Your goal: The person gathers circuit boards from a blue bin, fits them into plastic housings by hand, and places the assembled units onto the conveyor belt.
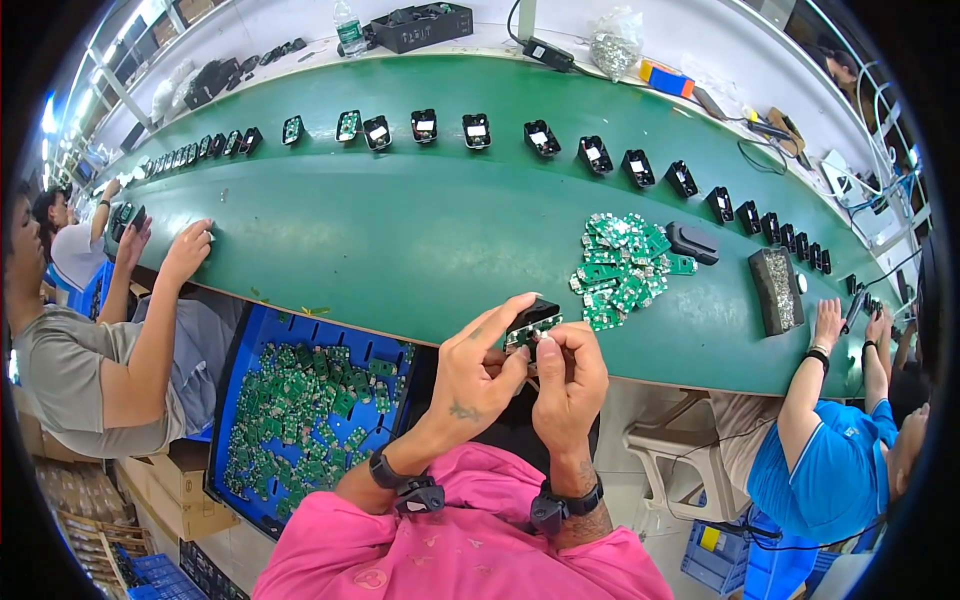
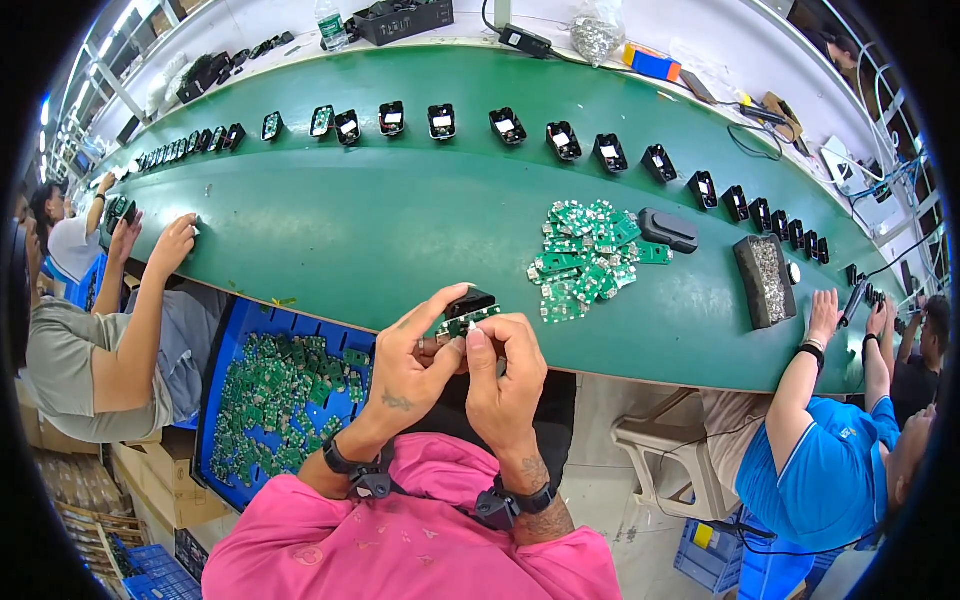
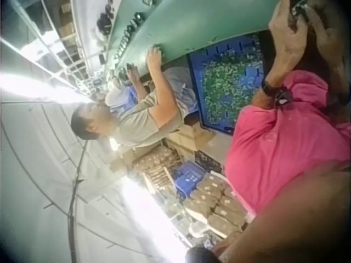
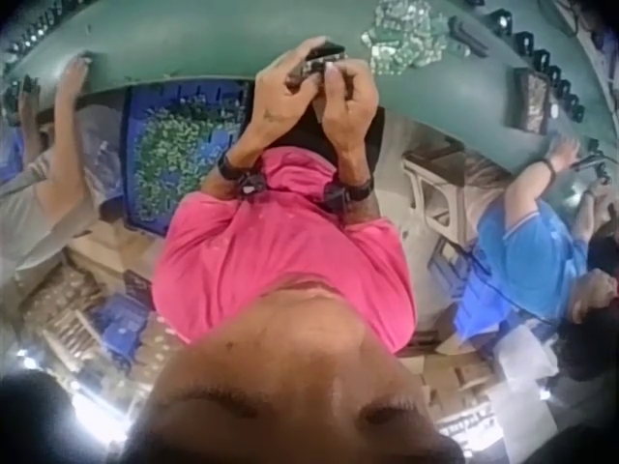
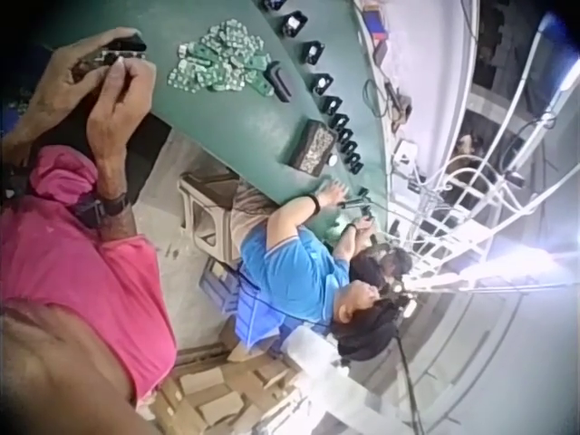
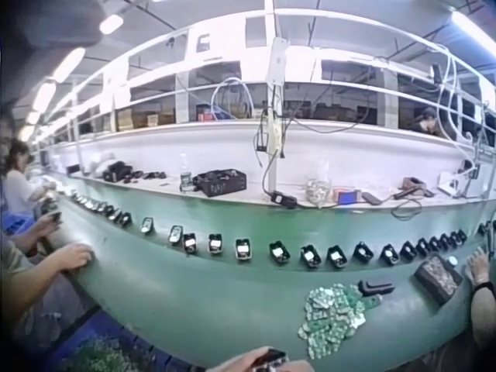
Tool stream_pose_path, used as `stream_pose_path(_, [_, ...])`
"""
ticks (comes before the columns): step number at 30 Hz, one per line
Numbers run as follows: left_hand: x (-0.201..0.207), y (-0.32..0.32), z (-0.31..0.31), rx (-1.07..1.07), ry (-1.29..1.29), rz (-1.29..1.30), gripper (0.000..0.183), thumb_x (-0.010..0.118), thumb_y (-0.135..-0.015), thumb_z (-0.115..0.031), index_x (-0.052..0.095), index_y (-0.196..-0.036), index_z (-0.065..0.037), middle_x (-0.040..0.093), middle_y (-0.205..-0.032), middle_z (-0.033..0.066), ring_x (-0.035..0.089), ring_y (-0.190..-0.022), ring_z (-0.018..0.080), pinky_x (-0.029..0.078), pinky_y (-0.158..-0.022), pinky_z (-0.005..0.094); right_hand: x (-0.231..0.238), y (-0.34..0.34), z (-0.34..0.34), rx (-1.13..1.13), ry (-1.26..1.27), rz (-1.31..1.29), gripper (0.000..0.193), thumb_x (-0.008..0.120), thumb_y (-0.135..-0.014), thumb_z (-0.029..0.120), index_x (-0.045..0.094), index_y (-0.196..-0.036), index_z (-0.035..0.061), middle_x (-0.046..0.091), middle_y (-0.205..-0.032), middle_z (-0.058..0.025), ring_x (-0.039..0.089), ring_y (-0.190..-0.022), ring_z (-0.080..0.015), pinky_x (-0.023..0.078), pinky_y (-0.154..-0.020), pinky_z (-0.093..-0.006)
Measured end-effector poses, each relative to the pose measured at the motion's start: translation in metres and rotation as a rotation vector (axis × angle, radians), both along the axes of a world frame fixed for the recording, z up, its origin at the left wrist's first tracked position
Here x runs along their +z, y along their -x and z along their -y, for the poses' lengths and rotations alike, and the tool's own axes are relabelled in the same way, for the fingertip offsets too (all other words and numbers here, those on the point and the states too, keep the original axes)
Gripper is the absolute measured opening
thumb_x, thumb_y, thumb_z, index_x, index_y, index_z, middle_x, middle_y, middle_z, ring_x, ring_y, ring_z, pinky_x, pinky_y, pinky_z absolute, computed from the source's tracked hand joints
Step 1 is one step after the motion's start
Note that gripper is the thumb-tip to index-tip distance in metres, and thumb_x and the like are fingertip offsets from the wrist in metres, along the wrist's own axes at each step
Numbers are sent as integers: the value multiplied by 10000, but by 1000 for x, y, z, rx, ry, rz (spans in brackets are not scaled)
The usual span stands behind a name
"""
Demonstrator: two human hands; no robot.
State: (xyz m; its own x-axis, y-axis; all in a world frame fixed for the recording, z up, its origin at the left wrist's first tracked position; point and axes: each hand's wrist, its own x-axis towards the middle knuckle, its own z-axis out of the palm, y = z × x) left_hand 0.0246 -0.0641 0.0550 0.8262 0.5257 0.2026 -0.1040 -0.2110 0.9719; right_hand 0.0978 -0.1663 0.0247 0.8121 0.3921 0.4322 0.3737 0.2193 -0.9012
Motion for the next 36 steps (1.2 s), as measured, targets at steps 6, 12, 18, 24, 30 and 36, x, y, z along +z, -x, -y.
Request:
stream_pose_path(6, [5,4,-4,37,-73,20,514,564,-902,104,531,-1404,-3,568,-1348,149,686,-972,161,625,-801,295,26,-9,12,-90,344,349,62,641,-920,10,582,-914,-9,566,-840,-87,561,-661,-153,452,-572,-271])
stream_pose_path(12, [7,3,-1,25,-108,51,518,576,-892,106,541,-1395,-9,585,-1331,155,677,-1036,173,623,-806,293,34,-11,11,-56,338,333,48,643,-912,13,604,-906,-15,573,-805,-93,541,-630,-166,426,-558,-273])
stream_pose_path(18, [10,2,2,27,-139,54,512,577,-891,107,547,-1389,-9,598,-1313,151,673,-1050,176,620,-814,290,32,-2,9,-37,208,32,71,613,-955,37,615,-920,-25,587,-814,-64,524,-650,-116,408,-560,-266])
stream_pose_path(24, [9,5,-1,36,-74,48,524,580,-882,114,552,-1389,-16,599,-1303,151,679,-1011,157,618,-793,280,35,-6,12,-102,315,322,28,639,-915,6,620,-908,-12,588,-789,-85,540,-610,-163,409,-534,-294])
stream_pose_path(30, [13,4,-2,36,-199,23,531,587,-878,110,558,-1390,-29,598,-1308,148,685,-961,143,619,-761,273,45,-14,16,-54,446,491,88,668,-835,-25,610,-891,12,594,-800,-119,609,-683,-311,482,-594,-414])
stream_pose_path(36, [14,3,-7,36,-309,3,537,604,-850,107,595,-1361,-59,603,-1310,178,693,-922,171,607,-731,269,50,-21,18,20,477,544,82,651,-852,-26,603,-907,12,596,-826,-128,610,-717,-324,487,-620,-419])
